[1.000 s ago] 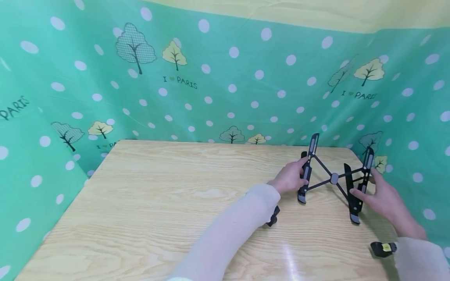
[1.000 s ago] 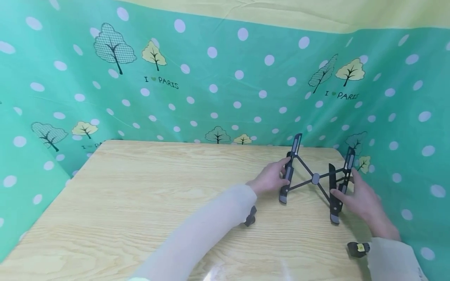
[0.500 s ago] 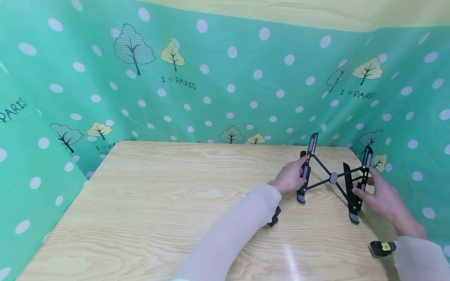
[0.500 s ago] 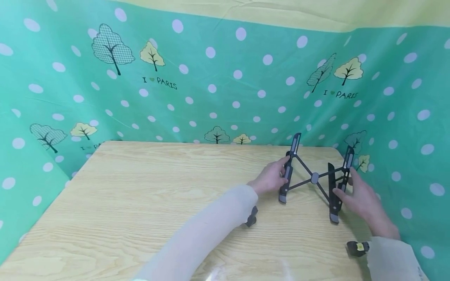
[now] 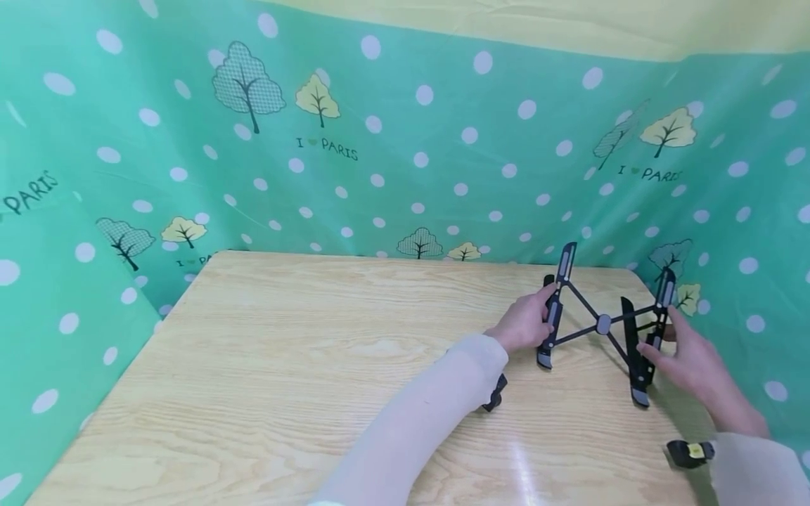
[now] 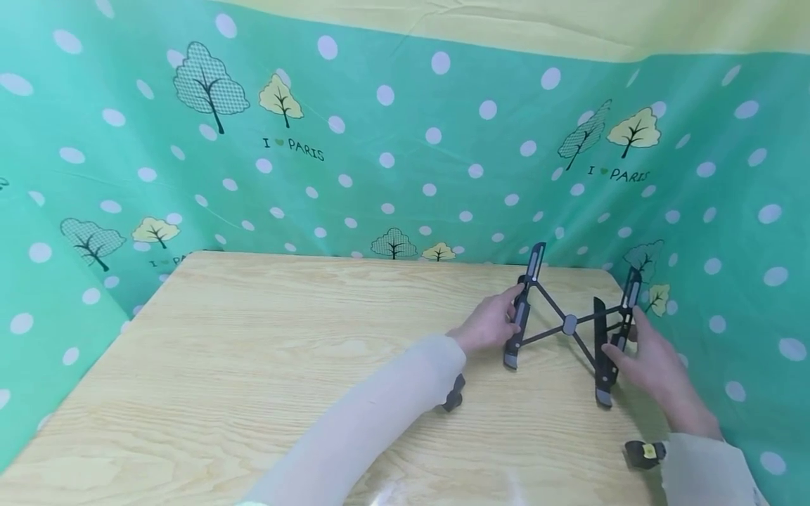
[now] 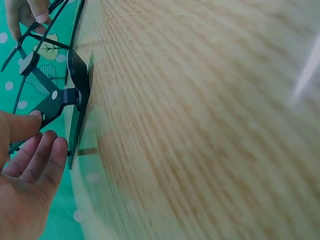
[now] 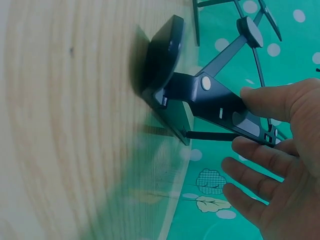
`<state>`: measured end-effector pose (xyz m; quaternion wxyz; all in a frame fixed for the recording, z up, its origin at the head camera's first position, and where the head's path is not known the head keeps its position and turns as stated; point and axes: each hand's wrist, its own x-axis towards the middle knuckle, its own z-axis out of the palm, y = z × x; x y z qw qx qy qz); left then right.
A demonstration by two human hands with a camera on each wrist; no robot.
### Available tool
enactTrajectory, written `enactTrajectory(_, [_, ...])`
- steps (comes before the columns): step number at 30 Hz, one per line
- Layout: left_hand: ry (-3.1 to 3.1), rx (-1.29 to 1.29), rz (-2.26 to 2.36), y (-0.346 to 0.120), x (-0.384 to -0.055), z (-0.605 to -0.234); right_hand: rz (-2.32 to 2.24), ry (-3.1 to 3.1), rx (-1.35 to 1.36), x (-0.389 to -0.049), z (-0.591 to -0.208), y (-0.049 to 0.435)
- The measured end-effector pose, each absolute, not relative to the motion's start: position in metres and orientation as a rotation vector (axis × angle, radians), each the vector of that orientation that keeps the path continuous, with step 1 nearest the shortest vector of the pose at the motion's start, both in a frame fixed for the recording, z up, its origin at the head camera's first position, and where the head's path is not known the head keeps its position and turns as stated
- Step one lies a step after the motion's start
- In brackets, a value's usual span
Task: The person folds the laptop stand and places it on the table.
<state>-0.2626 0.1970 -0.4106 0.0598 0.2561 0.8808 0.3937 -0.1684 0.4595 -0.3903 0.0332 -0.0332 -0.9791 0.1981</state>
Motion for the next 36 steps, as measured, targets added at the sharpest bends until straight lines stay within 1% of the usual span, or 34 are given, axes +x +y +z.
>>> enactTrajectory(10, [2.672, 0.748, 1.157, 0.195, -0.263, -0.412, 0.616, -2.993, -0.065, -0.170, -0.395, 0.458])
enactTrajectory(22, [2.636, 0.783, 1.194, 0.189, -0.266, -0.415, 0.603, -3.034, -0.101, -0.168, -0.391, 0.455])
enactTrajectory(36, [2.619, 0.778, 1.230, 0.179, -0.266, -0.416, 0.643, -3.033, -0.081, -0.170, -0.390, 0.443])
